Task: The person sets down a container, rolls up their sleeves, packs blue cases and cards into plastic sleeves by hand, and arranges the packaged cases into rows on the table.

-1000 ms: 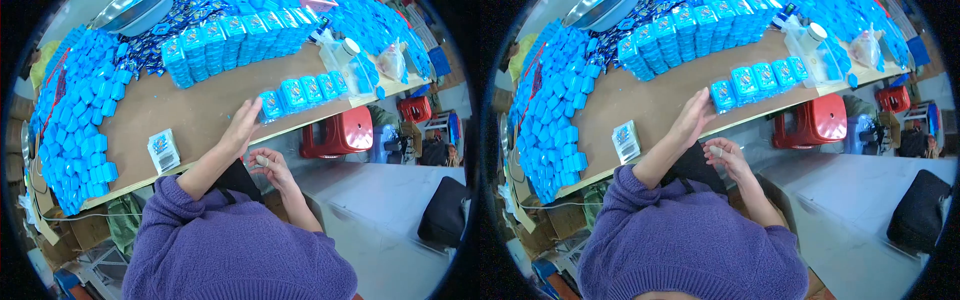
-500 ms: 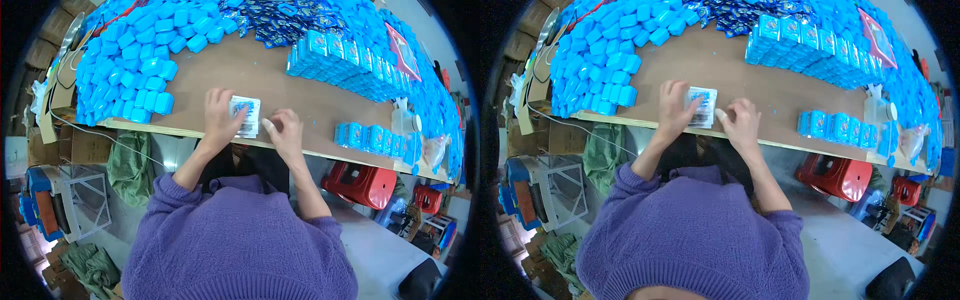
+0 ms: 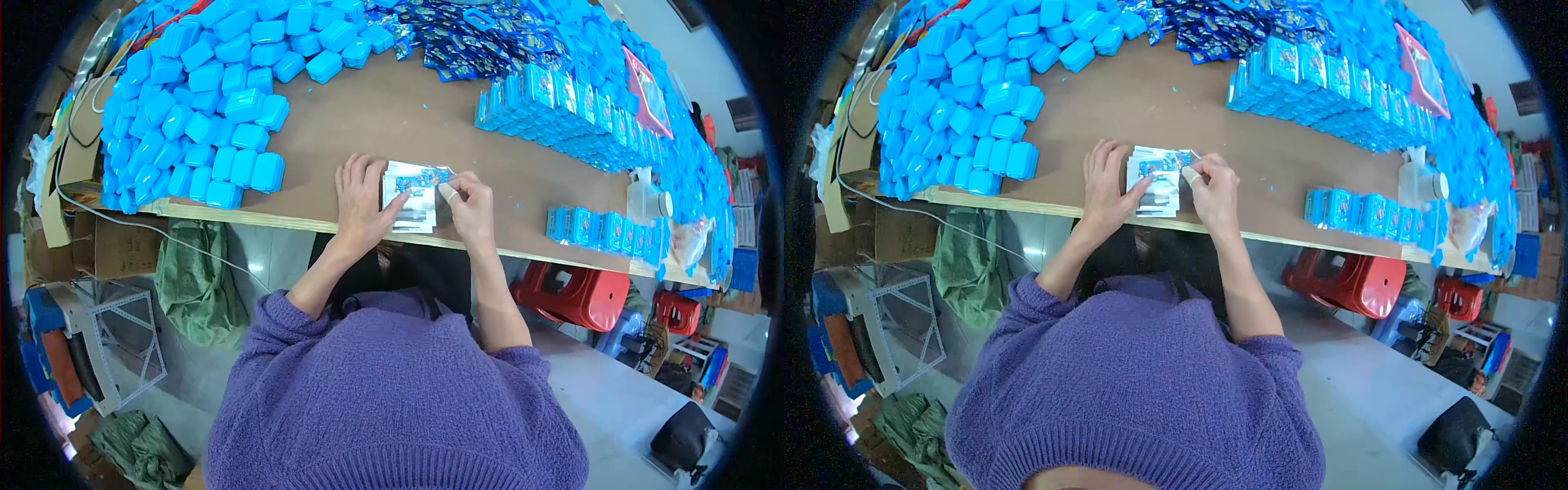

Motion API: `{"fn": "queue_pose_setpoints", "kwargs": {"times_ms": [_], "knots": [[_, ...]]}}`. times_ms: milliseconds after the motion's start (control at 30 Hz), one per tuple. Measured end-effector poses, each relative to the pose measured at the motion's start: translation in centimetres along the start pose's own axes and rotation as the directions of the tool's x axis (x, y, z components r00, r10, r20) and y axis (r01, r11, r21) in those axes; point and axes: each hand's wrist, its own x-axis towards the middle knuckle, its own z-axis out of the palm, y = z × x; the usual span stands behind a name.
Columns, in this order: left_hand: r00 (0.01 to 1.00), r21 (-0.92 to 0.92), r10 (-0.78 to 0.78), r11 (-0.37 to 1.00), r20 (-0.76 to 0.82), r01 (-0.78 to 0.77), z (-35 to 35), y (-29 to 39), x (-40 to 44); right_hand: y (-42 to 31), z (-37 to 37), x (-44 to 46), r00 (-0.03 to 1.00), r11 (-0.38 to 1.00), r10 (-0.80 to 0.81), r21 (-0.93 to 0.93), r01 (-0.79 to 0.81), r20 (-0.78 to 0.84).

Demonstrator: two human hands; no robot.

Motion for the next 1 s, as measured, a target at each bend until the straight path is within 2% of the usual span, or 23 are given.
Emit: {"fn": "queue_pose_setpoints", "kwargs": {"times_ms": [167,233,267,333,367,433,467,500,533,600,633,733,800,833,900,1000], "knots": [[0.997,-0.064,0.009,0.998,-0.082,-0.014,-0.9,1.2,1.0,-1.7,-1.4,0.5,0.999,0.998,0.035,0.05,-0.035,-0.003],[0.994,-0.082,0.014,0.996,-0.112,-0.024,-1.2,2.0,1.6,-2.3,-1.9,0.7,0.999,0.993,-0.049,0.11,0.047,0.008],[0.998,-0.179,-0.033,0.984,-0.062,0.022,-1.1,2.6,2.0,-2.6,-2.0,0.8,0.996,0.986,-0.092,0.142,0.089,0.011],[0.993,-0.361,-0.107,0.925,0.048,0.117,-1.0,3.4,2.7,-3.4,-1.8,0.8,0.996,0.983,-0.085,0.17,0.077,0.04],[0.994,-0.356,-0.106,0.927,0.04,0.114,-1.1,3.4,2.9,-3.8,-1.6,0.8,0.995,0.98,-0.07,0.193,0.056,0.065],[0.973,-0.526,-0.175,0.819,0.153,0.23,-1.3,3.3,3.1,-4.0,-1.4,1.1,0.994,0.975,-0.061,0.221,0.039,0.093],[0.956,-0.597,-0.201,0.747,0.215,0.291,-1.4,3.2,3.1,-3.9,-1.3,1.2,0.991,0.95,-0.032,0.311,-0.01,0.131],[0.956,-0.593,-0.205,0.751,0.21,0.291,-1.4,2.8,3.0,-3.8,-1.3,1.3,0.985,0.916,-0.006,0.397,-0.064,0.173],[0.931,-0.653,-0.247,0.664,0.27,0.366,-1.3,2.2,2.9,-3.8,-1.2,1.4,0.976,0.871,0.016,0.477,-0.121,0.218],[0.867,-0.737,-0.303,0.458,0.395,0.496,-1.3,1.2,2.8,-3.9,-0.9,1.7,0.966,0.853,0.009,0.502,-0.142,0.259],[0.868,-0.736,-0.307,0.462,0.39,0.494,-1.7,1.0,2.7,-4.0,-0.9,1.9,0.956,0.838,0.006,0.521,-0.165,0.294],[0.864,-0.846,-0.17,0.187,0.473,0.5,-3.3,0.0,2.9,-4.4,-1.2,2.1,0.934,0.792,0.028,0.563,-0.238,0.355],[0.87,-0.849,-0.174,0.198,0.461,0.489,-4.1,-0.5,2.9,-5.3,-0.6,2.4,0.905,0.717,0.07,0.61,-0.338,0.42],[0.865,-0.846,-0.159,0.188,0.476,0.5,-4.2,-0.7,2.7,-5.6,-0.3,2.5,0.896,0.711,0.031,0.62,-0.332,0.444],[0.868,-0.849,-0.154,0.186,0.472,0.495,-4.7,-1.1,2.8,-6.2,-0.1,2.5,0.864,0.69,0.076,0.6,-0.406,0.497],[0.881,-0.852,-0.096,0.228,0.463,0.472,-4.7,-1.1,3.0,-7.5,0.0,2.7,0.866,0.668,0.05,0.628,-0.399,0.497]]}}
